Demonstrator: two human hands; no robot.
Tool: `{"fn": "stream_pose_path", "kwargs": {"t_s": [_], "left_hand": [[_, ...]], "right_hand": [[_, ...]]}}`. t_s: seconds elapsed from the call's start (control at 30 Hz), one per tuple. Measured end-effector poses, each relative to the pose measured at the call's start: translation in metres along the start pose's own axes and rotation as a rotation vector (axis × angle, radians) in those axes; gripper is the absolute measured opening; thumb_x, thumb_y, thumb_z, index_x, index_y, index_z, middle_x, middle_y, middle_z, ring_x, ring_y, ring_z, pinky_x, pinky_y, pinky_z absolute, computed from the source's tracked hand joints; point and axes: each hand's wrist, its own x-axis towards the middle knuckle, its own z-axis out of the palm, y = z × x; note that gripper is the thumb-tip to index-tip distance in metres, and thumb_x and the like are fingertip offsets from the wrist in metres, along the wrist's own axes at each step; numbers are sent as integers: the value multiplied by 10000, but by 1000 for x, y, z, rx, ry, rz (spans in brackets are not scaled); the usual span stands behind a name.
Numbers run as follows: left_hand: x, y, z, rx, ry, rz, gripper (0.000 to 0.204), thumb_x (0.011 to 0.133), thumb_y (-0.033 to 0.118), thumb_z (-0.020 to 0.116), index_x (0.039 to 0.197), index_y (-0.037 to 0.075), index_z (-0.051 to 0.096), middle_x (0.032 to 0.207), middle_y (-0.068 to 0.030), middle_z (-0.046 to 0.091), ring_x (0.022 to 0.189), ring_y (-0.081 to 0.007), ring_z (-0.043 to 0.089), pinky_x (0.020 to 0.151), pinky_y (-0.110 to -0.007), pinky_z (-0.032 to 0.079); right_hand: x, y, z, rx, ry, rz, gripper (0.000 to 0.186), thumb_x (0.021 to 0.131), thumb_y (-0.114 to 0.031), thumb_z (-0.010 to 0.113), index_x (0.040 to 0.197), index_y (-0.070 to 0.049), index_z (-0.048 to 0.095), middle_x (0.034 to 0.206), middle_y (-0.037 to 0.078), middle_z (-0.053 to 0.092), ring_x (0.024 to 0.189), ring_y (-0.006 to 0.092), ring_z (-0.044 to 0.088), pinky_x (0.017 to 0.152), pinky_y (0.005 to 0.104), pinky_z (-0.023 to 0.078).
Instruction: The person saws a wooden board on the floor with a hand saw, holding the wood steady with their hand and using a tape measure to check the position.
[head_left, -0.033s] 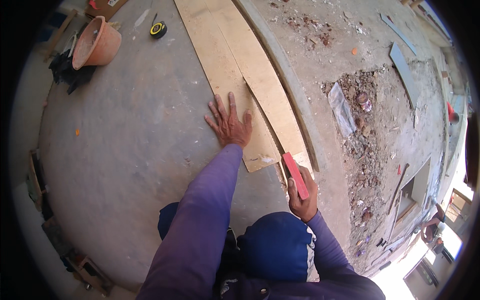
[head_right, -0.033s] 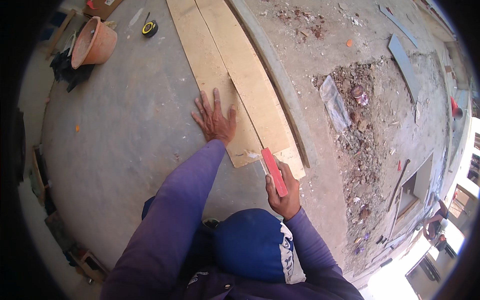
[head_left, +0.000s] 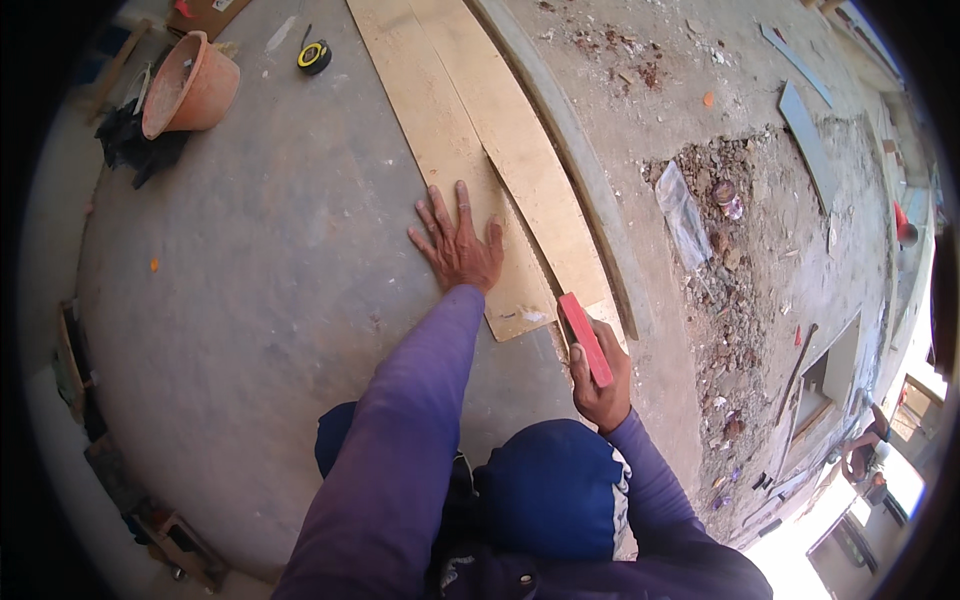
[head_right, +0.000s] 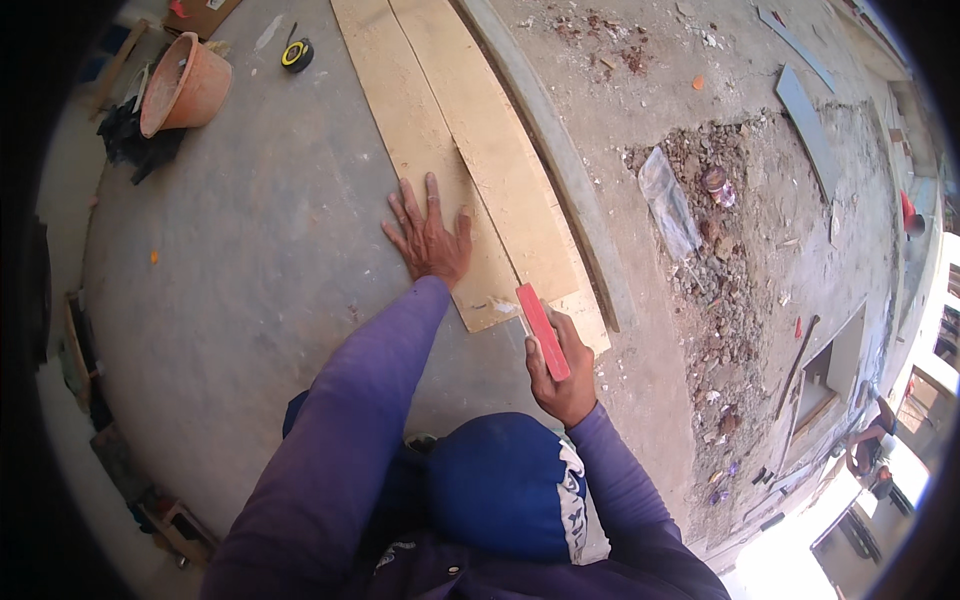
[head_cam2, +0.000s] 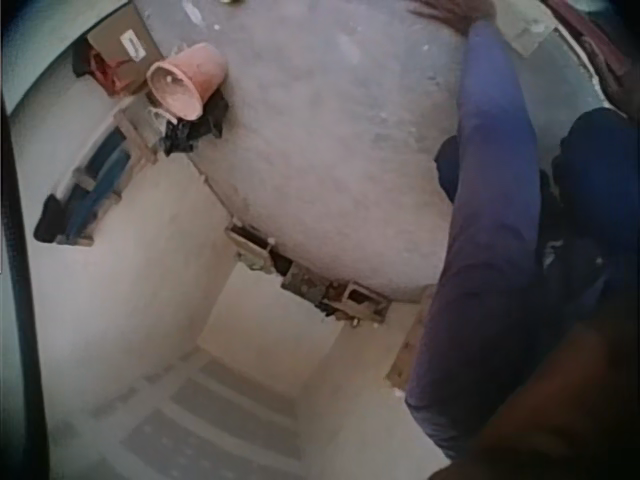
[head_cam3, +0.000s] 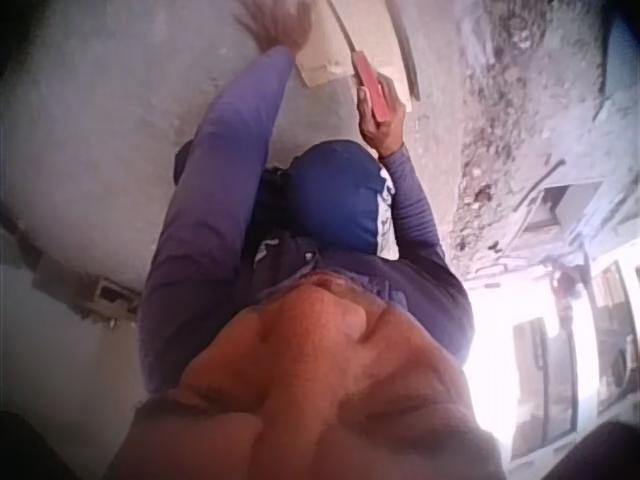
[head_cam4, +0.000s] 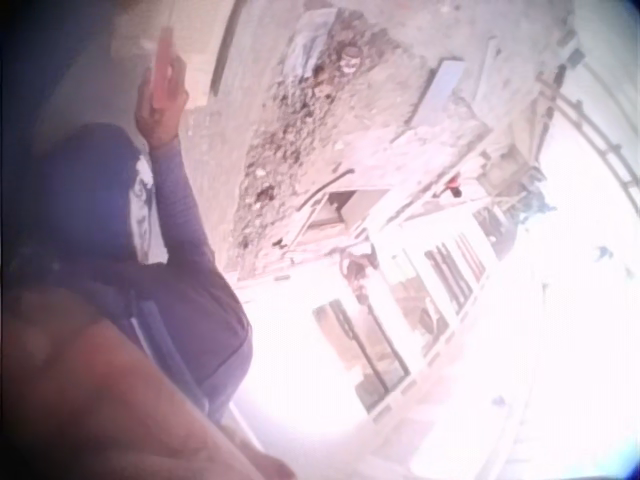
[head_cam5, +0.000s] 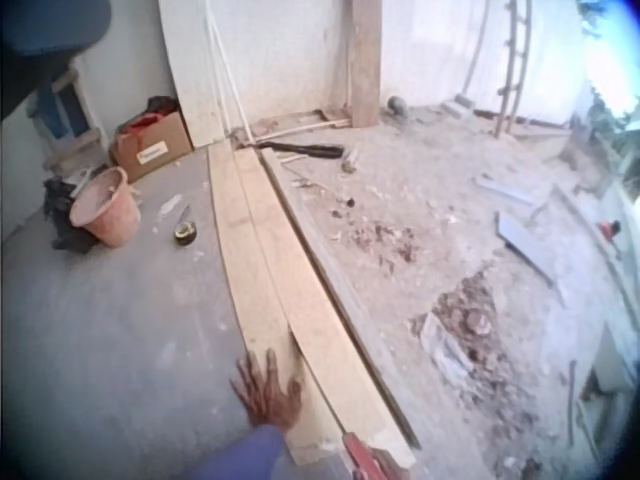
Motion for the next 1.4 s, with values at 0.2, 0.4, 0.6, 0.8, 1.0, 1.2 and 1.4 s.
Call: {"fn": "stream_pose_path", "kwargs": {"t_s": [0.2, 0.4, 0.6, 0.8, 1.0, 1.2, 1.4], "left_hand": [[1, 22, -1, -83, -56, 4, 817, 1051, 632, 479, 1740, 272, 229, 1811, -156, 71, 1667, -416, 63, 1300, -693, 34], [0, 2, 1, -5, -18, -6, 820, 1049, 635, 481, 1738, 262, 238, 1809, -158, 75, 1668, -416, 62, 1301, -693, 44], [1, 20, -3, -51, -27, 14, 825, 1046, 633, 491, 1737, 259, 239, 1805, -160, 83, 1669, -413, 62, 1301, -691, 46], [1, 9, 2, -43, -19, 6, 826, 1043, 621, 506, 1737, 263, 237, 1804, -162, 88, 1668, -413, 64, 1301, -690, 51], [0, 7, -5, 0, -20, -10, 821, 1046, 616, 507, 1738, 266, 238, 1805, -161, 83, 1668, -415, 62, 1302, -686, 47], [0, 22, -1, -85, -62, 9, 826, 1048, 605, 516, 1741, 263, 225, 1805, -170, 72, 1667, -424, 53, 1301, -687, 27], [0, 8, -5, -3, -49, -18, 830, 1043, 607, 526, 1739, 260, 235, 1805, -170, 75, 1669, -421, 47, 1300, -689, 28]], "right_hand": [[112, 21, 35, 24, 84, -60, 338, 1025, -140, 691, 1311, 28, 624, 1002, 296, 709, 902, 417, 759, 771, 425, 582], [-38, 2, -11, -72, 65, -70, 428, 1016, -107, 684, 1400, 59, 591, 1100, 247, 756, 982, 374, 801, 835, 381, 608], [72, 14, 31, 27, 82, -6, 365, 1003, -114, 716, 1323, 30, 613, 1037, 293, 734, 902, 490, 736, 756, 434, 597], [21, 19, 16, -2, 50, -33, 413, 1009, -113, 701, 1376, 50, 604, 1081, 289, 742, 943, 424, 780, 784, 411, 611], [-12, 15, 0, -20, 25, 4, 453, 1000, -74, 699, 1416, 65, 587, 1138, 265, 759, 972, 354, 809, 822, 390, 621], [78, 31, 37, 2, 96, -51, 383, 1013, -147, 706, 1336, 37, 613, 1075, 285, 729, 936, 472, 746, 796, 432, 596], [-50, 12, -21, -79, 34, -58, 461, 999, -95, 689, 1416, 70, 584, 1127, 260, 756, 974, 346, 809, 828, 390, 620]]}}
